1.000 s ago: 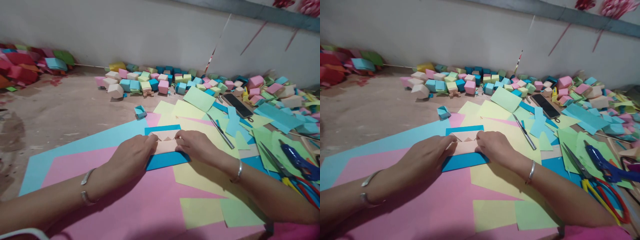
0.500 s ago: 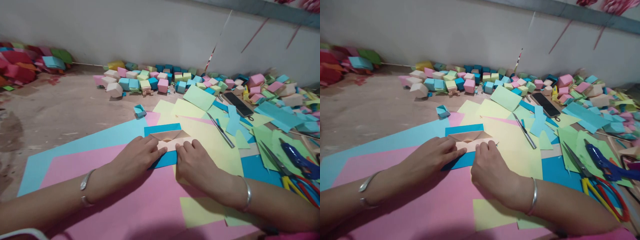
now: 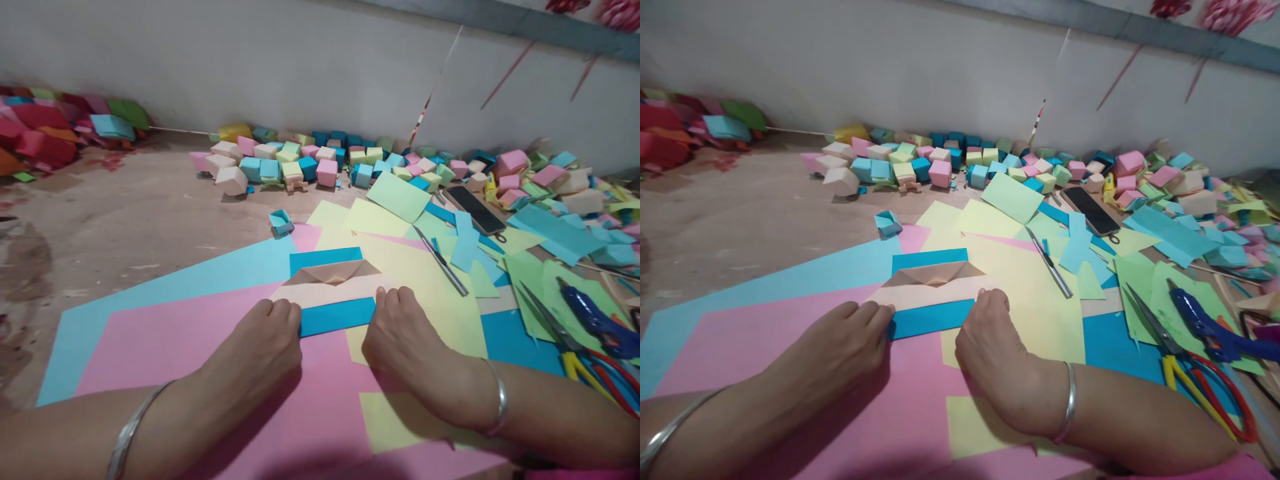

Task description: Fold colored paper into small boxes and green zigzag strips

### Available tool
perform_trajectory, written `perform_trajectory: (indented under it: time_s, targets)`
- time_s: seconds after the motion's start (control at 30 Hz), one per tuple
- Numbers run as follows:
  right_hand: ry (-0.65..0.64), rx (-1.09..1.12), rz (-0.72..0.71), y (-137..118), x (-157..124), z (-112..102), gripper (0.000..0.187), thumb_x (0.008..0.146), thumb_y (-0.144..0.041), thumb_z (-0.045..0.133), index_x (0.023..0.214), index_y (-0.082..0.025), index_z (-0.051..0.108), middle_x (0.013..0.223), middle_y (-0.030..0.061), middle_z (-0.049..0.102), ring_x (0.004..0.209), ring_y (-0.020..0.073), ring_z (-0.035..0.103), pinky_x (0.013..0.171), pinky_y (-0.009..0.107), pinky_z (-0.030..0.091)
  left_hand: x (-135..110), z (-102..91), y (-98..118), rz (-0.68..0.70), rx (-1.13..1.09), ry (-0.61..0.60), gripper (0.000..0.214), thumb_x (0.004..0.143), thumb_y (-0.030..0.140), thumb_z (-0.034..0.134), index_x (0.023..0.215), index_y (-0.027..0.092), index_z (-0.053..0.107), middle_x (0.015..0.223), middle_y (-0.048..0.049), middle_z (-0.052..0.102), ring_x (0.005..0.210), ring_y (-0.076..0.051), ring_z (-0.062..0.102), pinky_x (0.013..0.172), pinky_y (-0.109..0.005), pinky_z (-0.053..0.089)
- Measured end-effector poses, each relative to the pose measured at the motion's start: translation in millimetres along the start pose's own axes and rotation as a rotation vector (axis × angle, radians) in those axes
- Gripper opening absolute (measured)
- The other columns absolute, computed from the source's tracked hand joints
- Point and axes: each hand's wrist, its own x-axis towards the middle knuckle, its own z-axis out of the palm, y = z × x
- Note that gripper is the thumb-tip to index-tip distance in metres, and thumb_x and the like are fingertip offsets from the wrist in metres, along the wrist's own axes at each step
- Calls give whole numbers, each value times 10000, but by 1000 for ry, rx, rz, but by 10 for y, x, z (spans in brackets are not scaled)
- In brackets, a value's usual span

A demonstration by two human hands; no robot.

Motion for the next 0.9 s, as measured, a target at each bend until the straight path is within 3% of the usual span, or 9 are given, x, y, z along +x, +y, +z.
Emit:
perform_trajectory:
  time_s: [0.17, 0.3, 0.4, 0.5, 0.57, 0.77, 0.9]
  targets:
    - [-20, -21, -28, 20, 18, -24, 257, 572, 51, 558, 518, -187, 476, 573, 54, 421, 582, 159, 325, 563, 344, 175, -137, 12, -36, -42, -113, 19, 238, 717, 0, 483, 654, 176, 631, 659, -79, 572, 583, -216, 472, 598, -395, 384]
    - [-28, -35, -43, 28, 7, -75, 256, 576, 41, 556, 515, -189, 461, 578, 59, 425, 590, 173, 362, 567, 351, 183, -109, -77, -123, -143, -119, 215, 296, 640, -46, 414, 555, 178, 587, 518, -67, 518, 484, -217, 436, 514, -360, 319]
    - [-4, -21, -18, 28, 3, -80, 221, 604, 16, 554, 543, -186, 489, 594, 70, 459, 598, 179, 371, 578, 359, 184, 66, -134, -237, -192, -219, 340, 275, 748, -6, 424, 620, 185, 575, 600, -74, 540, 541, -233, 452, 529, -368, 317]
    - [40, 27, 65, 47, 29, -67, 191, 622, -3, 553, 581, -186, 514, 602, 70, 480, 587, 177, 355, 581, 359, 164, 277, -72, -353, -229, -441, 320, 179, 921, 205, 449, 835, 166, 602, 777, -90, 585, 680, -232, 490, 612, -370, 360]
    - [89, 48, 89, 78, 66, -79, 178, 643, -7, 551, 618, -182, 532, 618, 70, 494, 593, 181, 355, 582, 358, 148, 373, 16, -410, -252, -600, 262, 194, 955, 271, 448, 831, 173, 560, 824, -77, 571, 720, -210, 481, 652, -354, 364]
    - [285, 106, 177, 192, 211, -172, 129, 782, -35, 534, 806, -150, 587, 756, 91, 567, 683, 202, 404, 585, 349, 132, 430, 191, -440, -332, -920, 258, 63, 922, 208, 491, 887, 187, 539, 779, -14, 557, 683, -166, 457, 622, -308, 328]
    - [294, 220, 84, 210, 243, -146, 128, 782, -38, 567, 759, -164, 578, 753, 75, 577, 709, 204, 413, 588, 342, 135, 412, 166, -388, -244, -987, 307, 203, 909, 112, 443, 737, 179, 527, 770, -17, 553, 700, -152, 461, 636, -301, 337]
